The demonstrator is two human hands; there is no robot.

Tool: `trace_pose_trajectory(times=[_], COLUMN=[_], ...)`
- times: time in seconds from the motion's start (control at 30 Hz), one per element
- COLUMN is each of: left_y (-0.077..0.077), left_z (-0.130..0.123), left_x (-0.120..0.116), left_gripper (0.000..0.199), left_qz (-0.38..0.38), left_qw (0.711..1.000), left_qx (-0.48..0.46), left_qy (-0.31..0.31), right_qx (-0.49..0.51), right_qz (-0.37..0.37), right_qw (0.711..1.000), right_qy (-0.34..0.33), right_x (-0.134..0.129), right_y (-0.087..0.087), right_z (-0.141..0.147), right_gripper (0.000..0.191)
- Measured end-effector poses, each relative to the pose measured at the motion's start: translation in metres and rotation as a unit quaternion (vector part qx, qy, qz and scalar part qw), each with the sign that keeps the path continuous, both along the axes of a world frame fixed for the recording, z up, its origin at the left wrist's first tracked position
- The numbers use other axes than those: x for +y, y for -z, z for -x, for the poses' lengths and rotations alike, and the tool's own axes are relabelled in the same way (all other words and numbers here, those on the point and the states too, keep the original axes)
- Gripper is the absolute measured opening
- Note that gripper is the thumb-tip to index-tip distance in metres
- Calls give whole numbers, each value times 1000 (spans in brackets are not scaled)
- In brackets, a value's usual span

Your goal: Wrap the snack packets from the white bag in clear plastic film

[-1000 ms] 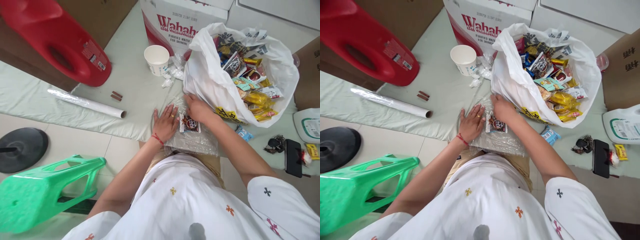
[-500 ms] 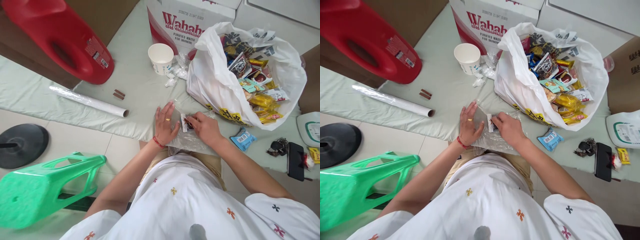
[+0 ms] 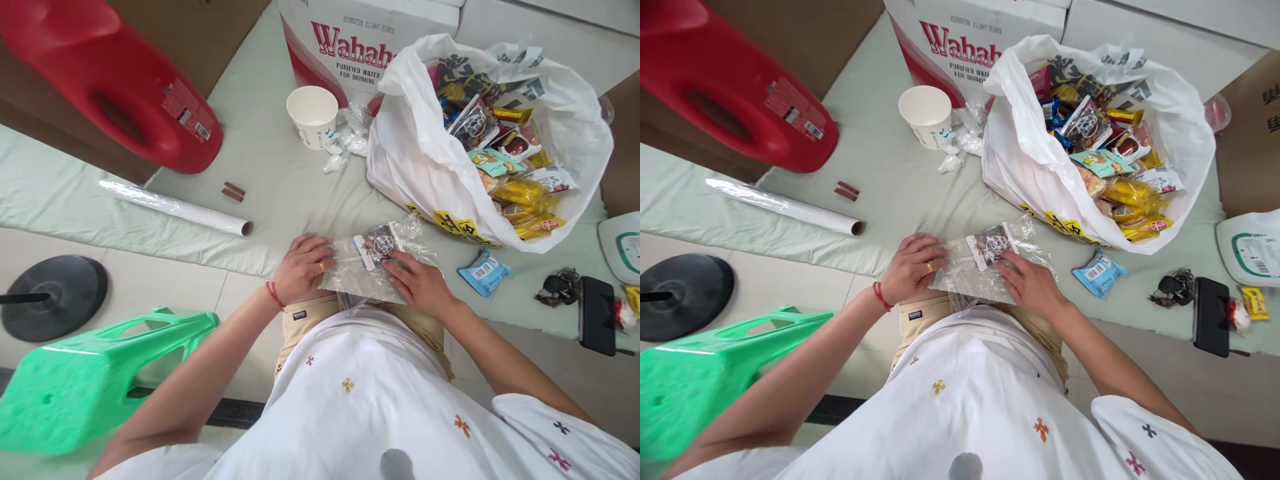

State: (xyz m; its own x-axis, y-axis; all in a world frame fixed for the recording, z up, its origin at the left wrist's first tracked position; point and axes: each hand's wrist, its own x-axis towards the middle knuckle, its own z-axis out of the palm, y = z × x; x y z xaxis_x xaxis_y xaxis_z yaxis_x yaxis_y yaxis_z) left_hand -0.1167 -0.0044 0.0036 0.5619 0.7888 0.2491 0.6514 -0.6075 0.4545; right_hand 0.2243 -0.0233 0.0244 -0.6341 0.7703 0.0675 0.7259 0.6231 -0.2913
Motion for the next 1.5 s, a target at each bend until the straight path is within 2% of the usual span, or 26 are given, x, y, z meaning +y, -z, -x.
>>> trace_pose_trajectory(times=[0.1, 0.2, 0.27, 0.33, 0.4, 0.47, 0.57, 0.63, 0.7, 0.8, 0.9, 0.97, 1.07, 1.17, 1.27, 1.33, 1.4, 1.43, 1.47, 1.5], left_y=[-10, -27, -43, -59, -72, -76, -66, -50, -34, -19, -15, -14, -14, -14, -12, -9, -5, -3, -1, 0], left_z=[25, 27, 12, -13, -40, -63, -81, -84, -82, -76, -71, -67, -64, -64, -67, -69, -73, -75, -77, -78], left_x=[-15, -22, -19, -8, 8, 24, 39, 39, 33, 26, 26, 29, 33, 31, 19, 6, -8, -13, -16, -17], left_gripper=[38, 36, 31, 27, 26, 32, 37, 36, 36, 38, 46, 50, 51, 54, 68, 96, 112, 106, 88, 63], left_qz=[-20, -108, -178, -208, -176, -108, -12, 45, 82, 108, 156, 197, 248, 294, 305, 239, 128, 79, 47, 35], left_qw=[999, 990, 973, 963, 972, 988, 996, 986, 977, 977, 967, 957, 943, 920, 908, 935, 969, 975, 973, 966], left_qx=[-20, -93, -141, -164, -157, -113, -18, 38, 60, 21, -55, -92, -135, -197, -257, -252, -207, -175, -144, -118], left_qy=[32, -8, -46, -45, -9, 17, 87, 156, 187, 183, 196, 190, 177, 169, 131, 66, -50, -115, -175, -227], right_qx=[46, 52, 35, 23, 25, 45, 87, 115, 139, 168, 180, 182, 159, 61, -36, -63, -75, -82, -90, -95], right_qz=[-51, -118, -128, -117, -115, -125, -118, -104, -86, -12, 132, 186, 159, 115, 104, 97, 86, 81, 77, 74], right_qw=[998, 992, 991, 992, 993, 991, 989, 988, 986, 986, 971, 959, 973, 989, 980, 976, 975, 974, 974, 974], right_qy=[4, 5, 21, 33, 25, 12, 9, 16, 24, -4, -89, -113, -56, 68, 163, 185, 192, 193, 193, 192], right_x=[-32, -54, -59, -59, -57, -57, -62, -62, -56, -29, 8, 32, 57, 71, 78, 77, 75, 73, 71, 69], right_y=[9, 17, 21, 23, 24, 24, 22, 19, 14, 0, -24, -41, -54, -44, -24, -14, -10, -9, -9, -8], right_z=[-20, -29, -28, -24, -19, -17, -16, -17, -17, -19, -19, -16, -2, 22, 44, 53, 56, 57, 57, 56], right_gripper=[47, 63, 60, 47, 32, 24, 22, 20, 19, 22, 23, 23, 25, 26, 29, 31, 32, 33, 34, 35])
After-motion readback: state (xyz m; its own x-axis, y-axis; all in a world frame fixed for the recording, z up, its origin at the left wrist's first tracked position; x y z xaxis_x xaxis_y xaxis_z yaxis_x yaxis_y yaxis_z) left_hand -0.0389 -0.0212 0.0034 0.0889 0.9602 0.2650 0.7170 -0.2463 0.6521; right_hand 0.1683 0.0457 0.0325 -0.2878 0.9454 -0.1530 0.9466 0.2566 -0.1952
